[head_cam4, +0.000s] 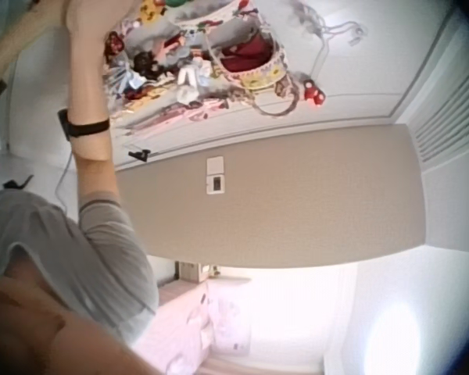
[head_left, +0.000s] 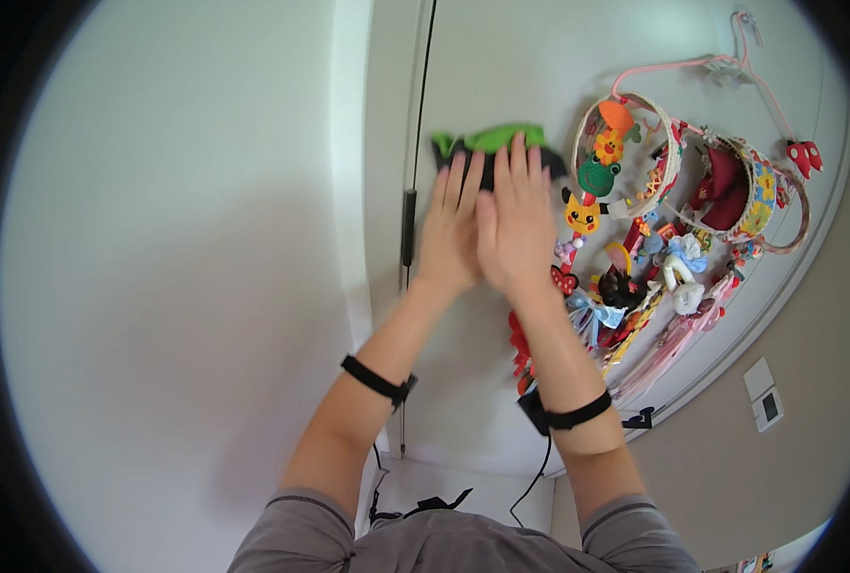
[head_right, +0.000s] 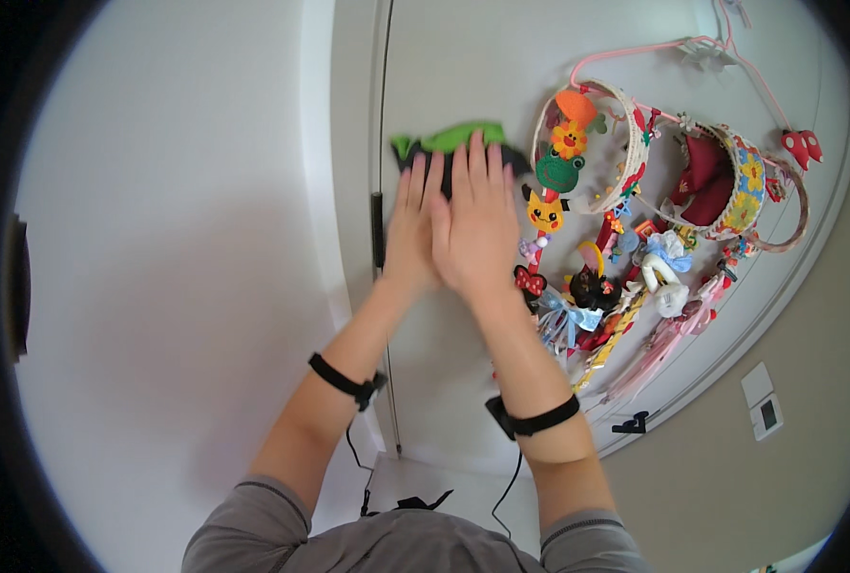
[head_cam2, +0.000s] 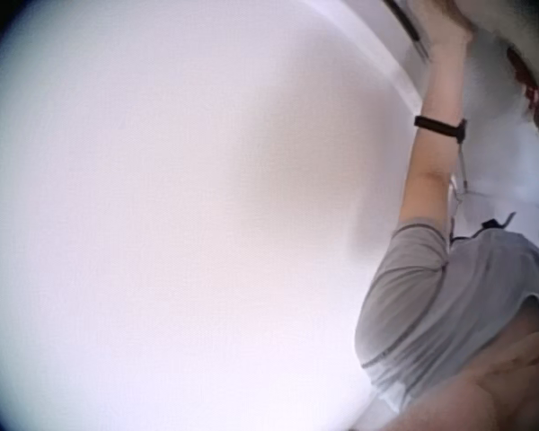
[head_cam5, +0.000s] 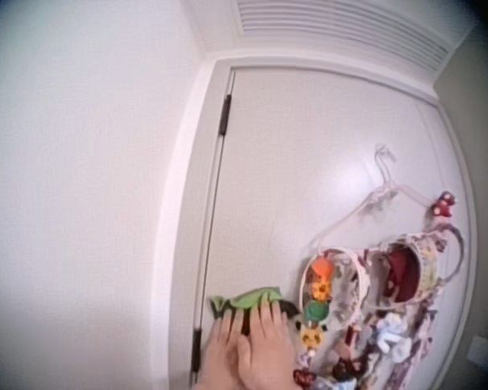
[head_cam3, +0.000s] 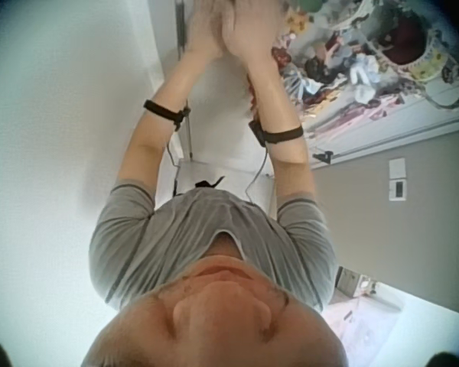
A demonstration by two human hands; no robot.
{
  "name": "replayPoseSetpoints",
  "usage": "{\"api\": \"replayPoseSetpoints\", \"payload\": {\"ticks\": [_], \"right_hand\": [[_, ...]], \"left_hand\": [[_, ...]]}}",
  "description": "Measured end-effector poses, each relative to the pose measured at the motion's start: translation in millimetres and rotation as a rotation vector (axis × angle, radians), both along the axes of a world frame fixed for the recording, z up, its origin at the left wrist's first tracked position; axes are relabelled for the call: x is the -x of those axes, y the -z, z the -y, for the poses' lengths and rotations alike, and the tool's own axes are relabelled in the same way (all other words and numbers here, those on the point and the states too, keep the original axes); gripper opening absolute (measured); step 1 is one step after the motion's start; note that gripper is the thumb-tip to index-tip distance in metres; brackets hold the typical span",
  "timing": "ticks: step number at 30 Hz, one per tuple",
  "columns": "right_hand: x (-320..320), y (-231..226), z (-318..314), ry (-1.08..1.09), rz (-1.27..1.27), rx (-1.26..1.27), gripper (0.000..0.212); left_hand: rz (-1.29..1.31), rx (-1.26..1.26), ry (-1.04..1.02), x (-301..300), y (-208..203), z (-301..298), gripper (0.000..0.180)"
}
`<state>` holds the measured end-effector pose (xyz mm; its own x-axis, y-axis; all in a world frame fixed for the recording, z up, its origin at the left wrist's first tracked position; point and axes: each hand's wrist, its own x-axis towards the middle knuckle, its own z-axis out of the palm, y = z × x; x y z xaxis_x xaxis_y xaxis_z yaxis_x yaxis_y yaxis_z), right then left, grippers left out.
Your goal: The person wipes the exterior and interior surfaces of a white closet door and frame using a green and black cloth. They open the door to clean the inside, then close it and continue wiping the exterior around hanging decorations.
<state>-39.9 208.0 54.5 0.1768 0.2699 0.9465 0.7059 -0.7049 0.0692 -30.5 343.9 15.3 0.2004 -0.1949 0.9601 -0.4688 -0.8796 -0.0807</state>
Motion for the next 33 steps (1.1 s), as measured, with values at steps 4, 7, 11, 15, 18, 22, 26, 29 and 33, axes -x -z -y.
{"api": "replayPoseSetpoints", "payload": {"ticks": [4,7,11,15,18,22,26,29,33], "right_hand": [[30.7,108.8,-0.6,0.093,-0.330,0.000,0.083],[44.7,157.4,-1.6,0.158,-0.583,0.044,0.089],[23.5,109.9,-5.0,0.048,-0.251,-0.051,0.085],[-14.7,-1.4,-5.3,-0.026,-0.007,-0.157,0.067],[-23.3,-26.0,-4.2,-0.105,0.081,-0.166,0.059],[-11.7,57.6,-0.6,0.020,-0.001,0.038,0.066],[25.2,218.3,-0.2,0.027,-0.358,0.142,0.076],[50.3,313.9,5.0,0.056,-0.565,0.225,0.080],[48.0,325.9,7.8,-0.015,-0.600,0.257,0.082]], "left_hand": [[-0.146,-0.071,-0.026,17.4,112.4,5.9,0.059],[-0.191,-0.039,0.086,35.6,153.4,9.8,0.056],[-0.203,0.030,0.115,17.9,86.3,6.9,0.061],[0.074,-0.065,0.041,-6.5,-38.7,3.6,0.068],[0.133,-0.063,0.022,-2.3,-56.1,5.6,0.069],[-0.007,0.044,-0.039,-4.5,40.6,1.2,0.070],[-0.284,0.207,0.048,24.0,221.7,6.4,0.066],[-0.614,0.155,0.009,55.8,319.5,8.6,0.059],[-0.608,0.089,0.014,64.6,323.6,5.3,0.054]]}}
